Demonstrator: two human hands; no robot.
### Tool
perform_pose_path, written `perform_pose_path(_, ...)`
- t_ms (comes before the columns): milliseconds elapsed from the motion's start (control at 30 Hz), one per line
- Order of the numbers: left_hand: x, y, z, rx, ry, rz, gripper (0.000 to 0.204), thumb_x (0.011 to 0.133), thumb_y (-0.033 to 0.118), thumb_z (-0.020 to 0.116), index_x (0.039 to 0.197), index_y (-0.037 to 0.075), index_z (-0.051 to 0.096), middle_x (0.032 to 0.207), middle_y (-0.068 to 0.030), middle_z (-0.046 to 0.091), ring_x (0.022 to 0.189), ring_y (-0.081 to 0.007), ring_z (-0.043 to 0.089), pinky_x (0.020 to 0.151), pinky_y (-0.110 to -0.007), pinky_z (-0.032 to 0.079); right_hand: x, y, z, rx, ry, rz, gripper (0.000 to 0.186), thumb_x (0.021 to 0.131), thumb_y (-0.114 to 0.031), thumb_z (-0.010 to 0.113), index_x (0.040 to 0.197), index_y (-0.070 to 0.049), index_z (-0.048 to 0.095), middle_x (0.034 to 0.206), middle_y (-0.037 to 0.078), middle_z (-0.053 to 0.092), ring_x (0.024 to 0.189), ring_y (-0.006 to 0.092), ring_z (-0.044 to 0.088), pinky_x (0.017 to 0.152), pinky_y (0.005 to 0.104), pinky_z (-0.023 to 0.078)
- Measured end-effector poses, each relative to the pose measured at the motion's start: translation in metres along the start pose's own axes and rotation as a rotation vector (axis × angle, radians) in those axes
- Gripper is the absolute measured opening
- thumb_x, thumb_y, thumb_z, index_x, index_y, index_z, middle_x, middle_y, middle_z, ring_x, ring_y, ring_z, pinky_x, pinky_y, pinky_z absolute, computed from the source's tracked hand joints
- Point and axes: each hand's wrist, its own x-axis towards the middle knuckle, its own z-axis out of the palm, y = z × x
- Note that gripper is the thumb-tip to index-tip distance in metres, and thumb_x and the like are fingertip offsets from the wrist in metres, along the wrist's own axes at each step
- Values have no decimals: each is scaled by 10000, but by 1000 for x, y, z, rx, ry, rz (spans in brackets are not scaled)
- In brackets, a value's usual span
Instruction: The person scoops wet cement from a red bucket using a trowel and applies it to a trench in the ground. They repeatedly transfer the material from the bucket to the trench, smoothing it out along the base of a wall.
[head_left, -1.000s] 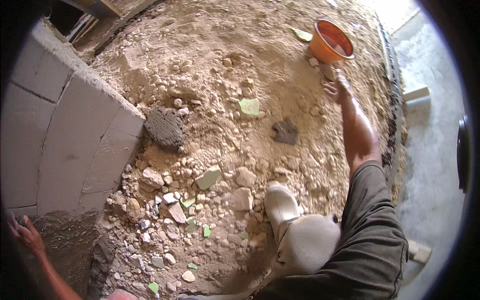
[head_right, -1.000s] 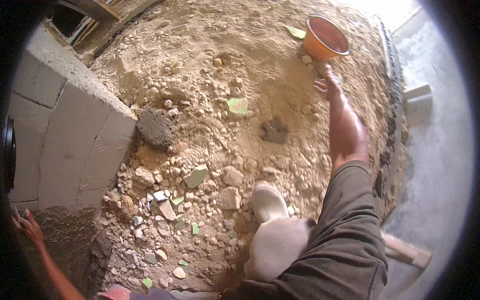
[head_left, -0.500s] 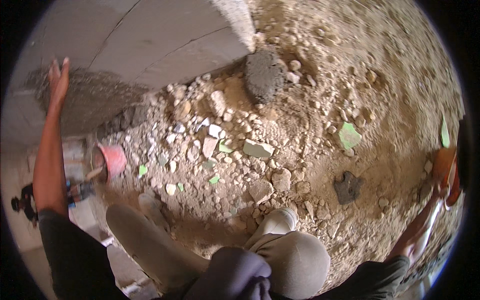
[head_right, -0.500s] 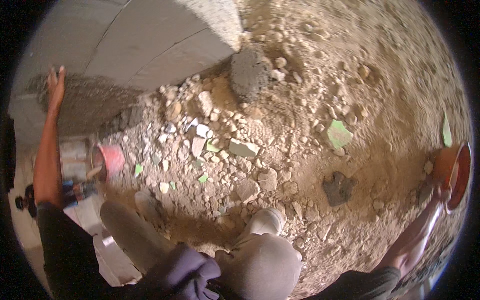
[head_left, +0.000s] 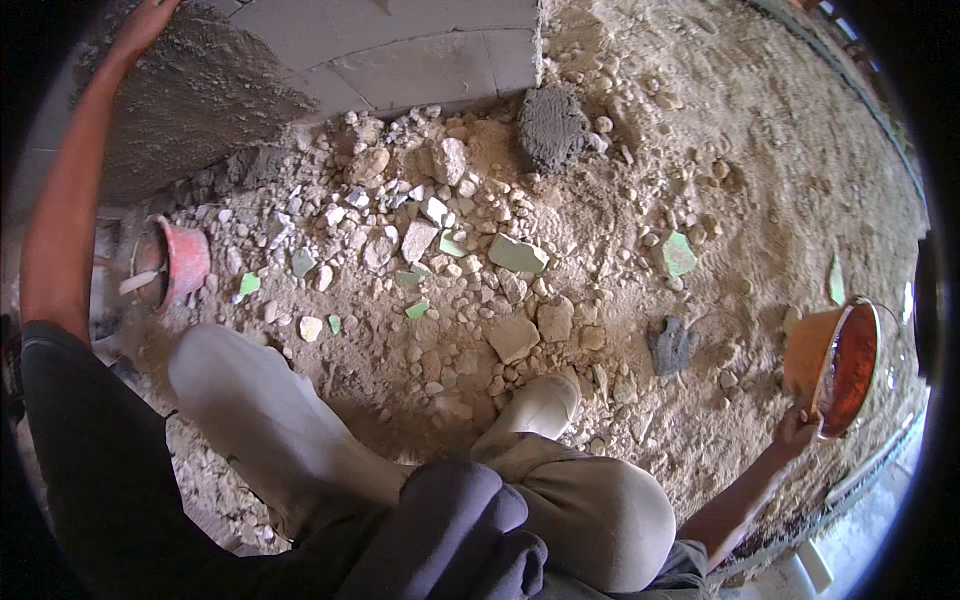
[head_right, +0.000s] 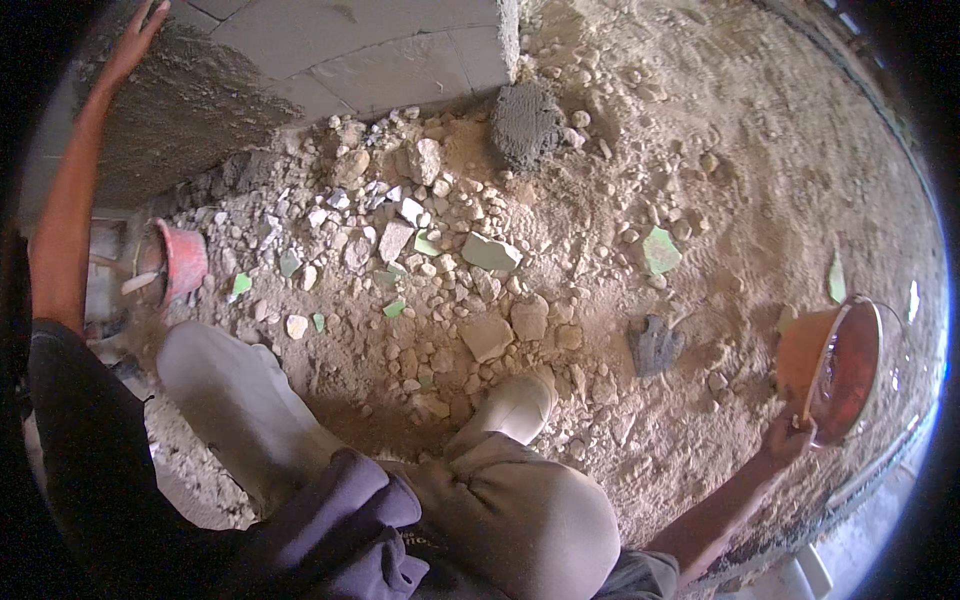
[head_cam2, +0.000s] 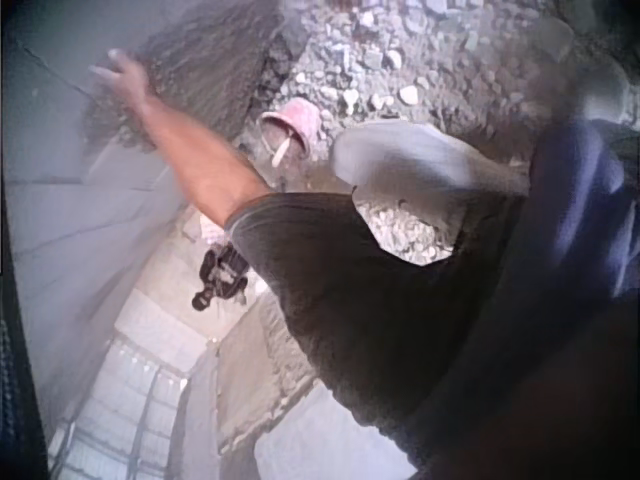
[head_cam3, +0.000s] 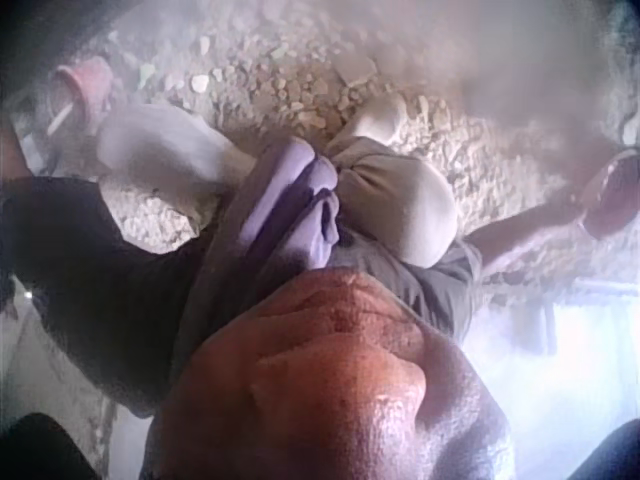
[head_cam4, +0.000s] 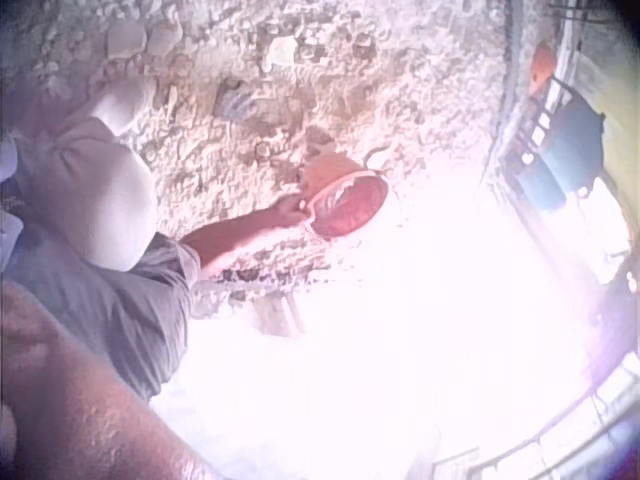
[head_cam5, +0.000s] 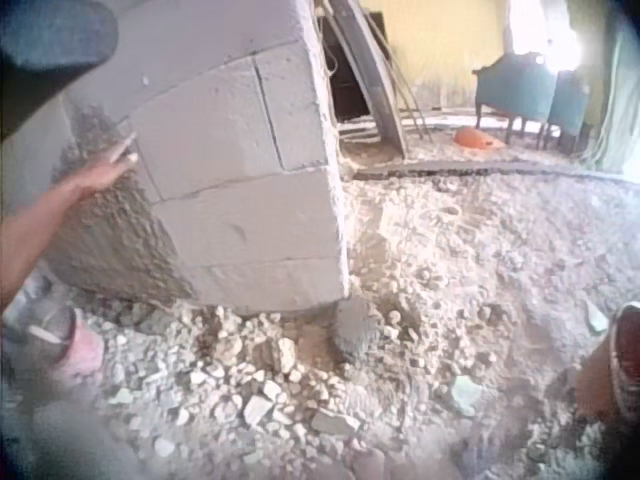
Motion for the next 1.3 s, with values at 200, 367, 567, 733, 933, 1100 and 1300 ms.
perform_pose_path(200, -20, -18, -21, -110, -69, 29, 801, 857, 477, 524, 1451, 81, 161, 1462, -227, 218, 1340, -388, 245, 1099, -444, 216, -180, -72, 92, 443, -144, 431, 167, 830, -19, 482, 844, 141, 524, 997, 305, 558, 971, 386, 561, 921, 402, 519)
perform_pose_path(367, -65, -49, 3, 41, -13, 200, 641, 868, 311, 530, 1406, 56, 291, 1408, -241, 338, 1319, -365, 308, 1091, -439, 245, -320, -103, 190, 277, -240, 458, 113, 824, -55, 514, 785, 49, 534, 842, 137, 569, 842, 230, 590, 846, 380, 541)
perform_pose_path(567, -203, -122, 87, -112, -553, 525, 533, 889, 339, 536, 1356, 117, 409, 1369, -148, 432, 1255, -325, 415, 1057, -407, 314, -436, -133, 304, 61, -279, 573, 71, 874, -79, 528, 846, -15, 523, 795, 69, 575, 758, 173, 605, 716, 260, 533)
perform_pose_path(733, -343, -172, 126, -366, -1080, 457, 488, 881, 274, 558, 1318, 90, 445, 1320, -166, 473, 1220, -323, 448, 1031, -405, 358, -467, -109, 377, -279, -570, 403, 128, 873, -86, 517, 890, 40, 512, 828, 117, 571, 790, 180, 597, 721, 273, 530)
perform_pose_path(933, -469, -239, 153, -717, -1038, 325, 460, 888, 282, 550, 1275, 44, 478, 1247, -184, 527, 1159, -324, 502, 991, -393, 397, -453, -85, 445, -393, -713, 349, 207, 873, -93, 459, 950, 91, 512, 982, 211, 553, 845, 260, 588, 742, 343, 530)
perform_pose_path(1100, -539, -265, 166, -1016, -1041, 52, 443, 896, 267, 528, 1256, 14, 486, 1211, -190, 556, 1078, -314, 568, 921, -383, 442, -476, -104, 511, -484, -862, 347, 249, 856, -96, 523, 994, 109, 493, 999, 217, 566, 857, 273, 599, 744, 338, 539)
perform_pose_path(1300, -568, -278, 178, -1129, -980, -79, 446, 899, 241, 546, 1256, -17, 478, 1208, -181, 569, 1007, -282, 612, 877, -371, 468, -540, -124, 581, -866, -1185, -242, 263, 868, -65, 511, 1001, 148, 435, 1036, 270, 531, 904, 345, 604, 768, 335, 569)
